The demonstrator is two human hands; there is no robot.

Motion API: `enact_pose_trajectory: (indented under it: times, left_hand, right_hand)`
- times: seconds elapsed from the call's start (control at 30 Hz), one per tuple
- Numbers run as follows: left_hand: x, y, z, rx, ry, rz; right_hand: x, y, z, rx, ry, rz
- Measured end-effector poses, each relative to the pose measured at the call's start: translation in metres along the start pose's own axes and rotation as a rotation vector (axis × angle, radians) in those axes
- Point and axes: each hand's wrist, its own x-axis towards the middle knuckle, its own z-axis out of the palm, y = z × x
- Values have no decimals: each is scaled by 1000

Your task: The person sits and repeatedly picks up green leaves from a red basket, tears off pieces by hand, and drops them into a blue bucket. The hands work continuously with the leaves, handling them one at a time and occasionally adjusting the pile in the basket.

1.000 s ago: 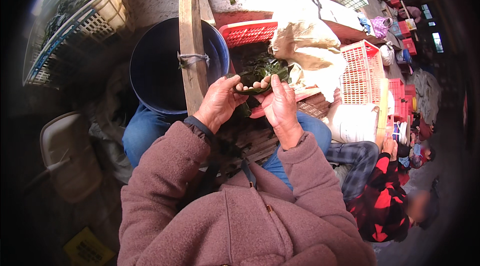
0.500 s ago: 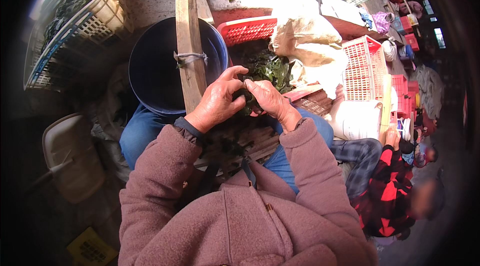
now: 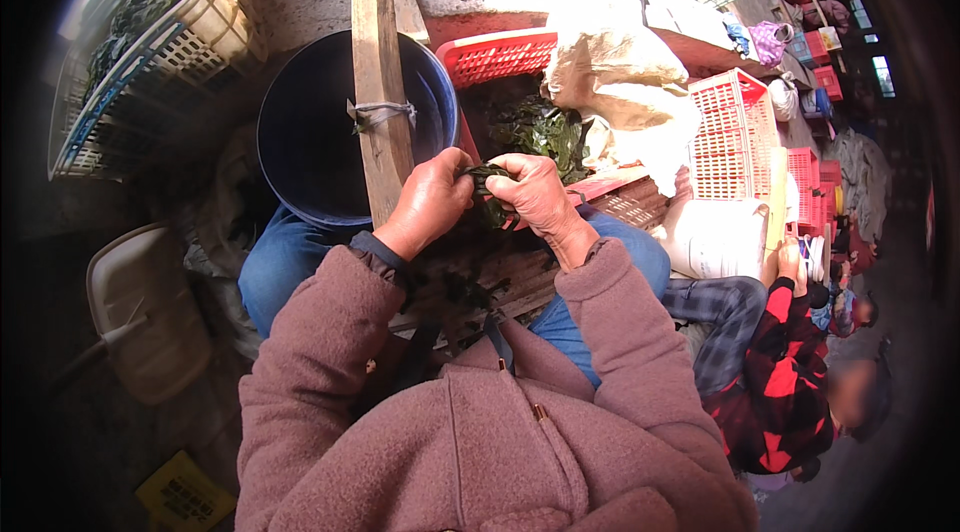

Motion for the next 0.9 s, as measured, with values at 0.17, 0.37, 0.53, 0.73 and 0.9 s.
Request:
enact_pose_trajectory:
  times: [0.17, 0.37, 0.53, 0.73, 0.9]
  left_hand:
    - [1, -2, 0, -20, -48, 268]
    - [-6, 6, -7, 238, 58, 537]
    - [-5, 8, -8, 319, 116, 719]
    - [-2, 6, -19, -252, 41, 122]
    - [-11, 16, -45, 37, -38, 393]
  right_hand:
    - [0, 4, -5, 703, -211, 128]
    - [2, 8, 0, 665, 22, 206]
    - [2, 12, 1, 466, 79, 94]
    - [5, 13, -29, 324, 175, 89]
    - [2, 6, -30, 206, 98, 7]
